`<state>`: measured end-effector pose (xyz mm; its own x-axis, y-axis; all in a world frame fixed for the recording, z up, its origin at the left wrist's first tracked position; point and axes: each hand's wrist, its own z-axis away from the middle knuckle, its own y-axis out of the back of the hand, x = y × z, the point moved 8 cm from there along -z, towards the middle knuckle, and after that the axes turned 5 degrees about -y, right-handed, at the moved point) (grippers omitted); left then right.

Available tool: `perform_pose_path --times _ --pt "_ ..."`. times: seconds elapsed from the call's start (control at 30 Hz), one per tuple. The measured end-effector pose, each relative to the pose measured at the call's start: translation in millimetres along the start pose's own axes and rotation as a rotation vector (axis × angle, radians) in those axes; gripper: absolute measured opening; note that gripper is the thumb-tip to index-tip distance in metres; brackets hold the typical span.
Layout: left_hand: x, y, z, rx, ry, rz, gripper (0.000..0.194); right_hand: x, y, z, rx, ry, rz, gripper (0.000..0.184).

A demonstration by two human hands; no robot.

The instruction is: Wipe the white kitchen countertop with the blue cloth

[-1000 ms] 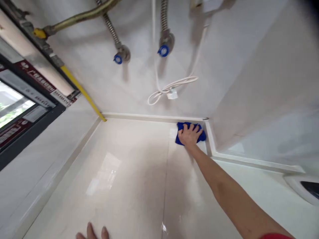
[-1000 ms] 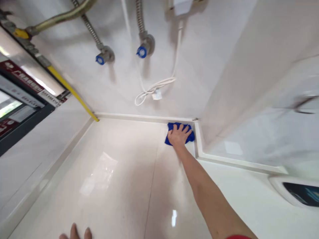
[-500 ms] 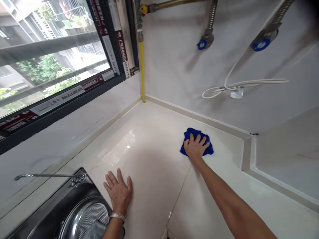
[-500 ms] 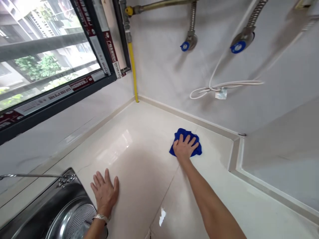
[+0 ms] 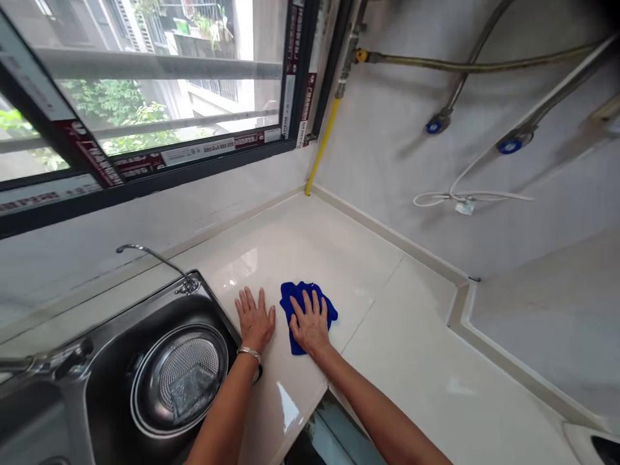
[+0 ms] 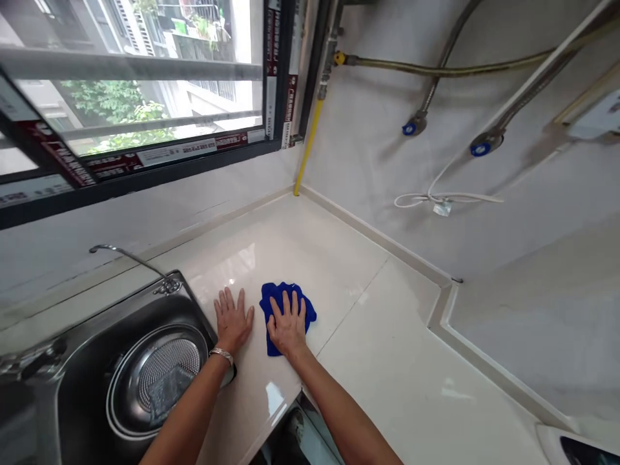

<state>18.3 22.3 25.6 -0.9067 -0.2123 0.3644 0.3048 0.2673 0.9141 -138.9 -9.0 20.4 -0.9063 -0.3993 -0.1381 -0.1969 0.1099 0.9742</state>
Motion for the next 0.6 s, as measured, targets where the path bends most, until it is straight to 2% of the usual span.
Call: perform_pose_path --times 0.07,0.17,0.23,0.3,0.43,0.5,0.6 --pt "-1 2.0 19 -0.044 -0.102 0.022 0.057 -6 3 28 -0.007 0.074 0.020 0.056" --pt "-7 9.7 61 -0.064 -0.210 0.037 0.054 -10 7 63 0.019 0.129 0.053 0.058" --pt "-18 19.4 96 -0.042 -0.237 0.058 0.051 -16 7 80 0.043 0.144 0.070 0.058" --pt "-37 35.0 138 0.016 -0.210 0.099 0.050 -25 7 93 0.067 0.156 0.089 0.060" --pt "-100 81.7 249 0.228 -0.025 0.170 0.046 -56 6 121 0.096 0.229 0.097 0.064" --pt "-135 102.1 313 0.307 0.138 0.165 0.042 -76 5 138 0.085 0.307 0.070 0.066" --pt "-171 127.0 400 0.461 0.439 0.175 0.039 -113 4 165 0.045 0.453 -0.004 0.066"
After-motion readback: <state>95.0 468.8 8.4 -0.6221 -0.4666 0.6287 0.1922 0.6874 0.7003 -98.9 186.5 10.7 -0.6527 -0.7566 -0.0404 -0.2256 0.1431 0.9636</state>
